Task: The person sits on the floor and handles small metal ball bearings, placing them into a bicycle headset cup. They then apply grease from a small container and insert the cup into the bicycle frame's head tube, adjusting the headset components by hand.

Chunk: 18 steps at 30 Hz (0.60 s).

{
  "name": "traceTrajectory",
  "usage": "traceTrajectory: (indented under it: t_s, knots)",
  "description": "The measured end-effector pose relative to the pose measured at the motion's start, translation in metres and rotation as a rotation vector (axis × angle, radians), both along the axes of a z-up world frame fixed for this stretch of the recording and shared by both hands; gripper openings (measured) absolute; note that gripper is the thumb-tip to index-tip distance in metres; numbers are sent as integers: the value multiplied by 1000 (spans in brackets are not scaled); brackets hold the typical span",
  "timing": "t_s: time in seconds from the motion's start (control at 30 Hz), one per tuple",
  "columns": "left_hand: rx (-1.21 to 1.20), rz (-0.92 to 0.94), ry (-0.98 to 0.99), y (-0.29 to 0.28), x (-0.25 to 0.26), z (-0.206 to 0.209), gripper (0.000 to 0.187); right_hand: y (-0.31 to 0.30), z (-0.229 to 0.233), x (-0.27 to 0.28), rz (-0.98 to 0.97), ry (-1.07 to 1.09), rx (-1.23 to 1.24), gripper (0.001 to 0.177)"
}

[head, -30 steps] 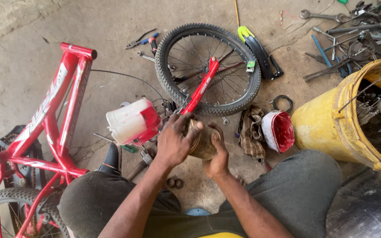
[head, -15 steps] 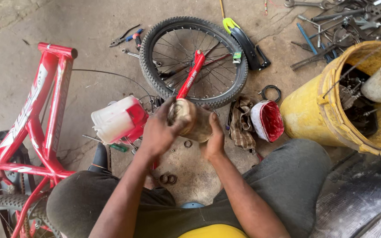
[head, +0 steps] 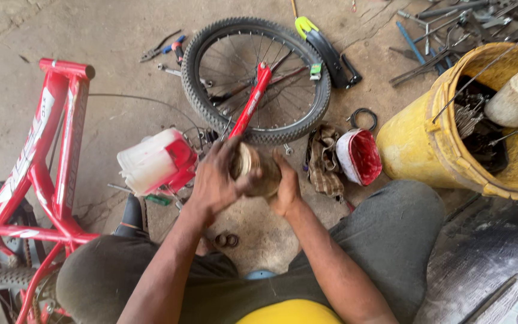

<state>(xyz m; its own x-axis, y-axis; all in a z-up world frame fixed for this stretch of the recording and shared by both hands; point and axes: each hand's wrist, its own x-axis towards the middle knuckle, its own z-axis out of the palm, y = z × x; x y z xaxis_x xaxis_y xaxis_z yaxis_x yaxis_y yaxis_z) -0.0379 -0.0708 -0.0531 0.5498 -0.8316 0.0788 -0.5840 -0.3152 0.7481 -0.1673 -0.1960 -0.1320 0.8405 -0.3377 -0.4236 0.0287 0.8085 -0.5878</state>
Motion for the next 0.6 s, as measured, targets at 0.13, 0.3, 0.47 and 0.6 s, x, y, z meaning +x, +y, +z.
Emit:
traceTrajectory:
  t_s: [0.13,0.3,0.47,0.6]
  knots:
    - [-11,4,62,-4,0,5,107,-8,-13,3,-61,-60,-25,73]
    - [45,-42,-114,-1,-4,7,110,-26,-14,-1,-3,181,-660,83]
    - [288,-150,-136,-2,-5,-4,112,-12,-15,-4,362,147,-829,97]
    - [204,-234,-229,-4,-15,-16,117,-11,-14,-3,389,250,-534,115]
